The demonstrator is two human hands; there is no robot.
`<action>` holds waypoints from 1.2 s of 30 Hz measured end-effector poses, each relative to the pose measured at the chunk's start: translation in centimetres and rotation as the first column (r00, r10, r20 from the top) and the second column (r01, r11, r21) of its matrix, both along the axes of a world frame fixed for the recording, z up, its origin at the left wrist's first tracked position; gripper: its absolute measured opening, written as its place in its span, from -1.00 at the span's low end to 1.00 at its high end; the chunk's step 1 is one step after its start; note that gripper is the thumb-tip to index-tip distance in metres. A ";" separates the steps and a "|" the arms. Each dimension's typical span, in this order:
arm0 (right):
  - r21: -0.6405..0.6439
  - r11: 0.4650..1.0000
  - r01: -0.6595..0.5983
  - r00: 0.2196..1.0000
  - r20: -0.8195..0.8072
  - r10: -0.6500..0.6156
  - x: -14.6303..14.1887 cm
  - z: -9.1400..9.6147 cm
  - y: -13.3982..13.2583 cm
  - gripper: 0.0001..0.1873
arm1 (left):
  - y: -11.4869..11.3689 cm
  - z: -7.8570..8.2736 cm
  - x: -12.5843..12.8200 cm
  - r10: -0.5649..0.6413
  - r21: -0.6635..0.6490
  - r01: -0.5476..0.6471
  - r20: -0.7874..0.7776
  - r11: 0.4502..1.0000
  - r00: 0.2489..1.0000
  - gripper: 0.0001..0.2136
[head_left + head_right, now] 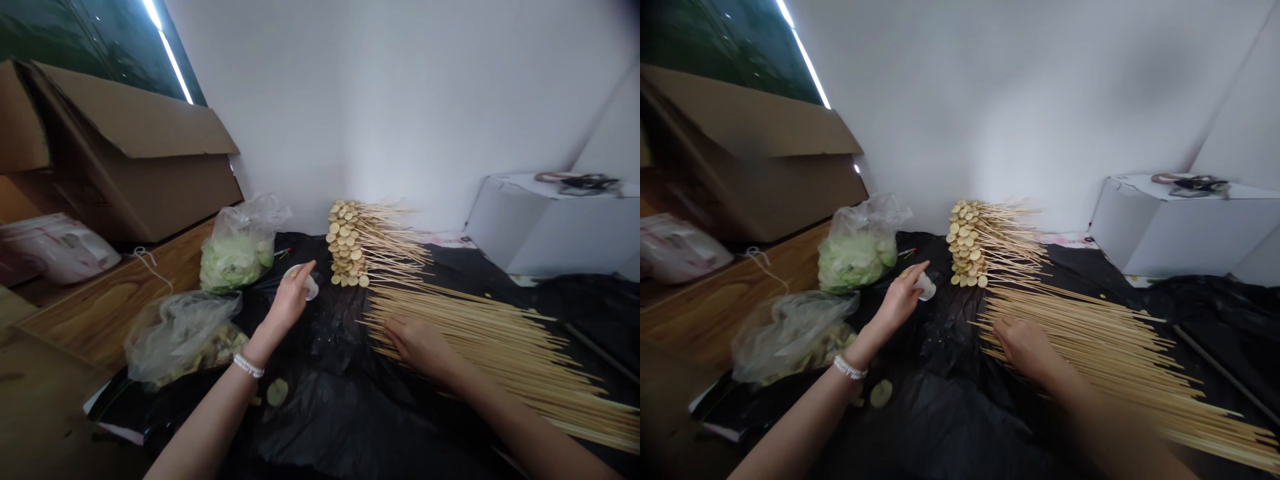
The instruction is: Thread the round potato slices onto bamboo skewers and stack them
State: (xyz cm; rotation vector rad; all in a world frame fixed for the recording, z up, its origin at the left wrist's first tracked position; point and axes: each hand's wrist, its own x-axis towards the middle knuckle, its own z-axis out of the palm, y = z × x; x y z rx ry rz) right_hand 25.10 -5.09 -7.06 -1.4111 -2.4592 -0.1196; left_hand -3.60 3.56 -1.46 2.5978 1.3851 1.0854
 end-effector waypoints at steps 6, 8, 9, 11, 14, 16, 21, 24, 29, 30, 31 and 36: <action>0.003 1.000 -0.008 1.000 -0.019 0.008 0.0 0.2 -0.1 -0.74 | -7.7 0.1 2.6 -0.355 0.010 0.391 -0.400 0.920 0.845 -0.47; 0.009 1.000 -0.003 1.000 -0.025 0.003 -0.1 0.2 -0.1 -0.74 | -9.1 -0.5 3.0 -0.384 0.043 0.448 -0.445 0.893 0.809 -0.52; 0.010 1.000 -0.003 1.000 -0.025 0.004 -0.1 0.1 -0.1 -0.74 | -9.5 -0.8 3.1 -0.393 0.064 0.470 -0.456 0.881 0.799 -0.54; 0.009 1.000 -0.008 1.000 -0.024 0.008 0.0 0.0 0.0 -0.74 | -9.7 -1.3 3.2 -0.398 0.105 0.492 -0.457 0.864 0.796 -0.57; 0.009 1.000 -0.021 0.999 -0.039 0.022 0.0 -0.2 0.1 -0.73 | -9.3 -1.6 3.1 -0.378 0.178 0.476 -0.400 0.861 0.835 -0.59; 0.011 1.000 -0.026 0.998 -0.056 0.027 0.1 -0.3 0.2 -0.73 | -8.8 -1.4 2.9 -0.352 0.227 0.431 -0.317 0.873 0.881 -0.59; 0.031 0.999 -0.009 0.999 -0.051 0.011 0.1 -0.5 0.1 -0.75 | -7.5 0.6 1.4 -0.229 0.247 0.230 -0.030 0.941 0.973 -0.64; 0.045 0.999 -0.007 0.999 -0.045 0.009 0.1 -0.6 0.1 -0.75 | -7.2 2.3 -0.8 -0.063 0.152 0.046 0.105 0.987 0.993 -0.77; 0.030 1.000 -0.005 0.999 -0.041 0.007 0.3 -1.0 0.2 -0.76 | -7.5 3.3 -6.0 0.165 -0.200 -0.175 -0.067 0.964 0.984 -0.69; 0.026 1.000 -0.011 0.999 -0.041 0.012 0.3 -1.0 0.3 -0.77 | -7.5 3.2 -7.0 0.193 -0.221 -0.209 -0.091 0.953 0.977 -0.67; 0.023 1.000 -0.019 0.999 -0.042 0.020 0.3 -1.1 0.3 -0.77 | -7.3 3.1 -8.1 0.236 -0.204 -0.251 -0.094 0.946 0.967 -0.66; 0.055 0.998 -0.026 0.998 -0.053 0.029 0.3 -1.2 0.3 -0.75 | -5.3 3.1 -12.9 0.544 0.053 -0.543 -0.143 0.838 0.827 -0.61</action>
